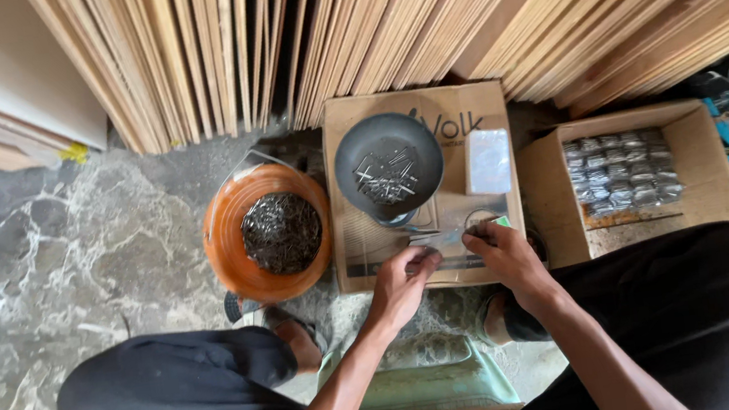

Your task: The person transfers nails from an orange bucket into a black pan, then uses a pair of tweezers to pick up nails from the pan and place them into small plastic bags. The task involves sorting and bagging nails in a workshop setting.

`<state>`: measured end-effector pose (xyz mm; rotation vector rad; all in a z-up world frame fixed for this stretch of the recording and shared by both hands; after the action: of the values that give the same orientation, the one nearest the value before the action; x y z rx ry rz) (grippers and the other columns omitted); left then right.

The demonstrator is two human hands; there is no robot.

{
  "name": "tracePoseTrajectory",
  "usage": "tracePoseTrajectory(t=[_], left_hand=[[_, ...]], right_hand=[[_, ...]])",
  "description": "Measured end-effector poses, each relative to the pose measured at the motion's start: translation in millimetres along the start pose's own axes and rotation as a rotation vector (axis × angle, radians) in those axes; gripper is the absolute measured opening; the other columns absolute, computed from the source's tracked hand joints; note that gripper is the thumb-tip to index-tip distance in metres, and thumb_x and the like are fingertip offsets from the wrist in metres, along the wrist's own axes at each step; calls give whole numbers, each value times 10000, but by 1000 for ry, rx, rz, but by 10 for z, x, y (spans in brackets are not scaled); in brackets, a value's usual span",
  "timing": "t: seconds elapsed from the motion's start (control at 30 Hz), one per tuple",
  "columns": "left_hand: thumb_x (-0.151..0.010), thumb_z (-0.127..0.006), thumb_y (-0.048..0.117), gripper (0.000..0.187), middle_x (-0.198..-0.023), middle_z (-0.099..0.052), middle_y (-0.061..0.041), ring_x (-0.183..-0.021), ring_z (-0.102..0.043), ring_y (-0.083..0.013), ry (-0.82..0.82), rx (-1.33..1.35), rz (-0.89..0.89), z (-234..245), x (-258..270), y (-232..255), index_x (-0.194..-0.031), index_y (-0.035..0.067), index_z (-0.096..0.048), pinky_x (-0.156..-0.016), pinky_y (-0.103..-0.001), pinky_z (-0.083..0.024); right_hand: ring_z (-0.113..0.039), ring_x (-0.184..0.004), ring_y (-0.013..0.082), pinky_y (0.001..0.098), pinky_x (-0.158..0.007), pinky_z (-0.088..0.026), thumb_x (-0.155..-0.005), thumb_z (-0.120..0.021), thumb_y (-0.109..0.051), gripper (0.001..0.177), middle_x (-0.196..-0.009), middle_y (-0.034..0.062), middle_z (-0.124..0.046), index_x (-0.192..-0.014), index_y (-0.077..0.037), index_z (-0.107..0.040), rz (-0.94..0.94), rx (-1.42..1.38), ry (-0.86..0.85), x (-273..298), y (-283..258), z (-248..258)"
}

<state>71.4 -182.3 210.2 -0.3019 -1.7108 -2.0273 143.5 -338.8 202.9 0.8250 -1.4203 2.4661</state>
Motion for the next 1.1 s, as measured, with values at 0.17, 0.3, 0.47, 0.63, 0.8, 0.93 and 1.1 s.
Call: tracePoseTrajectory(t=[0.17,0.3,0.47,0.63,0.8,0.93,1.1], left_hand=[[-793,-662,249,108,-739,-678,-77,-748,-669,-198,100,-55,-67,95,-43,-148,-823,156,-709,-641,-277,-523],[-807,-606,145,95,-734,-654,-117,-759,-644,-301,64,-276,-157,90,-46,-35,-790,86,-679,-651,-356,-523],[-823,-600,126,97,-747,-614,-141,-786,-614,-330,-4,-370,-296,70,36,196,-784,43,-633,-687,-389,-509],[-822,-632,176,148,-747,-585,-162,-779,-604,-336,3,-286,-310,97,-14,176,-815,29,-617,-671,-388,-500],[-848,-582,175,114,-753,-611,-124,-786,-615,-303,8,-280,-313,165,-35,236,-830,80,-642,-690,-363,-499],[-845,-581,175,135,-746,-603,-146,-781,-607,-334,29,-334,-315,197,-46,193,-827,48,-622,-702,-393,-496],[-841,-602,194,147,-717,-578,-98,-753,-591,-276,37,-429,-342,219,-63,234,-798,55,-612,-683,-358,-491]], right_hand=[[-566,-902,281,390,-766,-436,-778,-651,-268,282,-922,106,-607,-1012,-120,-598,139,210,0,19,73,-121],[-454,-1123,340,470,-942,-366,-705,-591,-13,585,-1180,175,-440,-1259,-108,-426,533,553,-94,433,-666,-158],[-448,-1143,364,513,-888,-388,-750,-660,-245,266,-1205,61,-484,-1010,-213,-608,522,541,-212,139,-170,-290],[-555,-982,399,481,-822,-447,-754,-687,-214,99,-1003,107,-608,-798,-128,-670,570,328,-195,58,-180,-215],[-599,-1007,286,376,-878,-465,-720,-720,-321,228,-1038,53,-656,-858,-140,-716,296,242,-208,38,-207,-111],[-598,-1035,274,393,-878,-459,-717,-720,-311,216,-1043,30,-671,-865,-154,-721,263,235,-248,66,-254,-164],[-541,-1094,321,442,-914,-434,-749,-705,-293,339,-1129,74,-574,-1068,-190,-656,406,370,-215,168,-446,-185]])
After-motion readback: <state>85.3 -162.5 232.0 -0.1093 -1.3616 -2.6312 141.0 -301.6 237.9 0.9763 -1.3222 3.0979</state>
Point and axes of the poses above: each hand's wrist, its own x-axis away from the middle knuckle, its own z-axis out of the back of the hand, y = z × x, the point moved 6 cm from there along -x, towards the middle knuckle
